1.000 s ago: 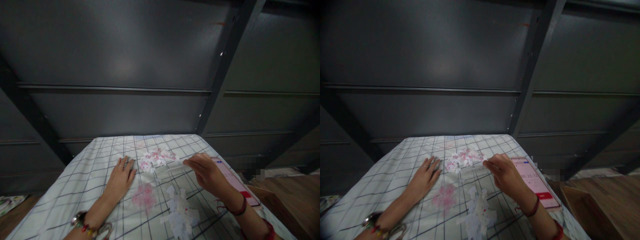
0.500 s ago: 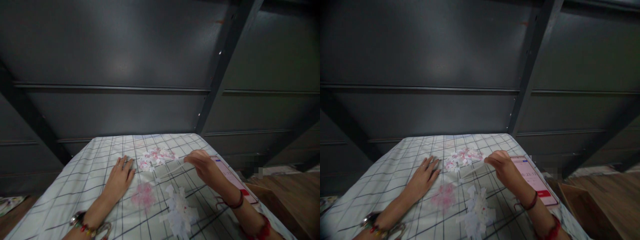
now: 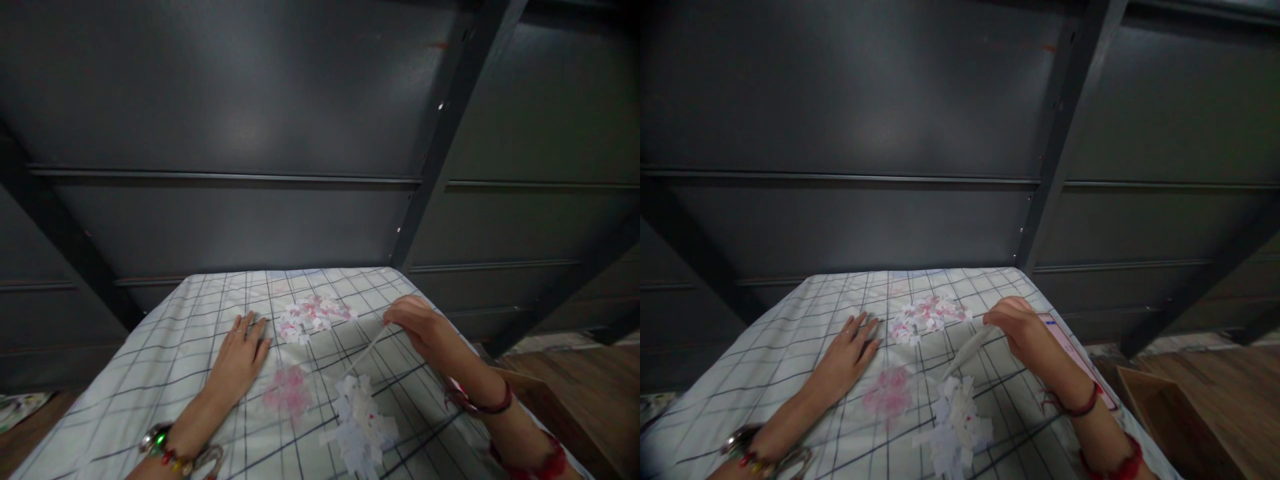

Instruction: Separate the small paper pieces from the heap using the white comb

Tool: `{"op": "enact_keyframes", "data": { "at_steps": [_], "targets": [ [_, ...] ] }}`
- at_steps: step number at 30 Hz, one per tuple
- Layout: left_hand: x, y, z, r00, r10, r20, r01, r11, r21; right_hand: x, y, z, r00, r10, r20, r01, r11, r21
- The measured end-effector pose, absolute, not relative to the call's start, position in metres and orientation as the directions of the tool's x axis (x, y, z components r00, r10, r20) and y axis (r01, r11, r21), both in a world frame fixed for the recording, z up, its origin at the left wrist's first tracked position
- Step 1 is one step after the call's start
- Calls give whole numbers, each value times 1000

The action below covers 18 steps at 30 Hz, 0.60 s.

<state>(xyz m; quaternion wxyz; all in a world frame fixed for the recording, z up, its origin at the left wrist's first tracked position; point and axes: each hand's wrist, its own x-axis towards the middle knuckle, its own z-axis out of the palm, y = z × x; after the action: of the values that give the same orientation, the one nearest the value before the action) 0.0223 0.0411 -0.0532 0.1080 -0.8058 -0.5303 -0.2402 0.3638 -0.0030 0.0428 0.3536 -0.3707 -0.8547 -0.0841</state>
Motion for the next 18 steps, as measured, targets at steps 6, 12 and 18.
{"op": "enact_keyframes", "data": {
  "at_steps": [6,12,18],
  "targets": [
    [23,41,-52,355,791,498,898,-437,54,358,-4,39,-422,551,720,753,655,-60],
    [22,43,-55,350,782,516,901,-431,41,330,-8,25,-504,444,741,769,621,150],
    [22,43,-57,340,777,530,902,-429,50,317,-15,33,-536,465,705,785,582,214]
  ]
}}
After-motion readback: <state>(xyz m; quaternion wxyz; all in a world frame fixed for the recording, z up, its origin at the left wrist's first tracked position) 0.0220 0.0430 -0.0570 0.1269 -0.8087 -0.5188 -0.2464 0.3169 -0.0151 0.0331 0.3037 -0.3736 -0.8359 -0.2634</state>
